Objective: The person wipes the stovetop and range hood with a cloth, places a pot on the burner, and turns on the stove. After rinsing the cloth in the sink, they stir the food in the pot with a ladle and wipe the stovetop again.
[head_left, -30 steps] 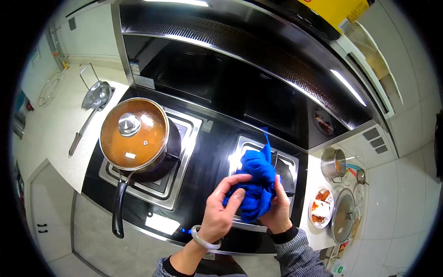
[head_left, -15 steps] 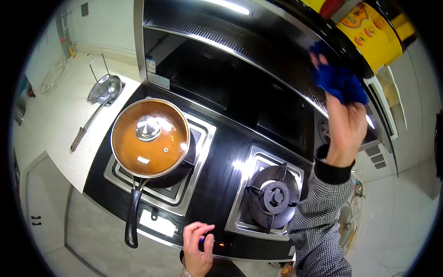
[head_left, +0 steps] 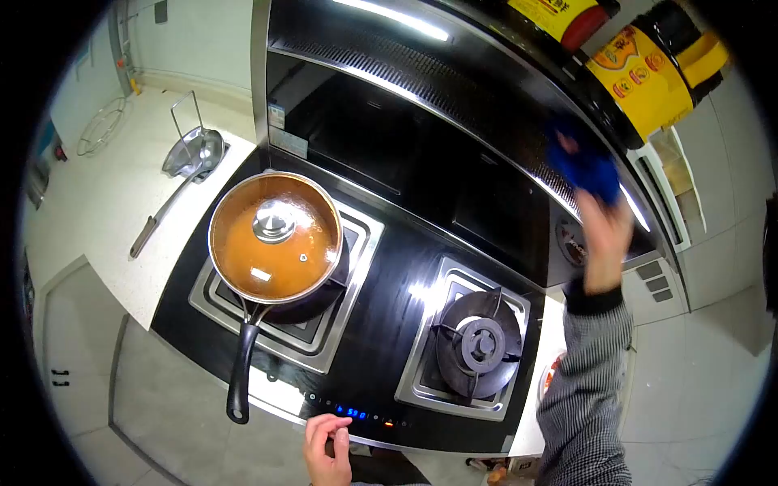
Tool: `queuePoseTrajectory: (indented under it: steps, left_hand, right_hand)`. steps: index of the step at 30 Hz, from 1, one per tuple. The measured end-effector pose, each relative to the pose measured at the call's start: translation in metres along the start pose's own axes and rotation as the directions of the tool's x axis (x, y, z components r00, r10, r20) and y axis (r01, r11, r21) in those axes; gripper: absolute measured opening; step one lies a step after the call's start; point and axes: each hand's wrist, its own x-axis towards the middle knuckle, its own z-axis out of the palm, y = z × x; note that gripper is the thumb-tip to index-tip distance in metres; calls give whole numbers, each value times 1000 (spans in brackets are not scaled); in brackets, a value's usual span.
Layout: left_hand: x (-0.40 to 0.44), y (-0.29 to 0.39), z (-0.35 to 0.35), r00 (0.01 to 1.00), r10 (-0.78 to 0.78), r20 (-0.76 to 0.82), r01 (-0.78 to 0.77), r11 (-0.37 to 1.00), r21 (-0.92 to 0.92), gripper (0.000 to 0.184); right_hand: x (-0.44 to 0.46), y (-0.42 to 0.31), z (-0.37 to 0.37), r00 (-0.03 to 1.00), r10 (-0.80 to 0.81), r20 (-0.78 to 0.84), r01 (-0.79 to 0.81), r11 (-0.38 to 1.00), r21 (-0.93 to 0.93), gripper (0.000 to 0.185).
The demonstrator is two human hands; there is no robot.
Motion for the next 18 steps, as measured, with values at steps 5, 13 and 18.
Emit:
queuePoseTrajectory:
  steps: [5,13,18]
  left_hand:
    - [-4,-12,-17,999,-13,-46,13,1000,2,14]
    - [-15,-1,-2,996,39,-85,-34,997,67,15]
    - [-24,6,3,1000,-4,31,2,998,70,15]
  right_hand:
    - [-1,32,12,895,-306,324,444,541,-714,42]
    - [95,27,-97,939,-224,262,344,637,-690,44]
    - [14,-94,-183,887,-452,91,332,487,-808,42]
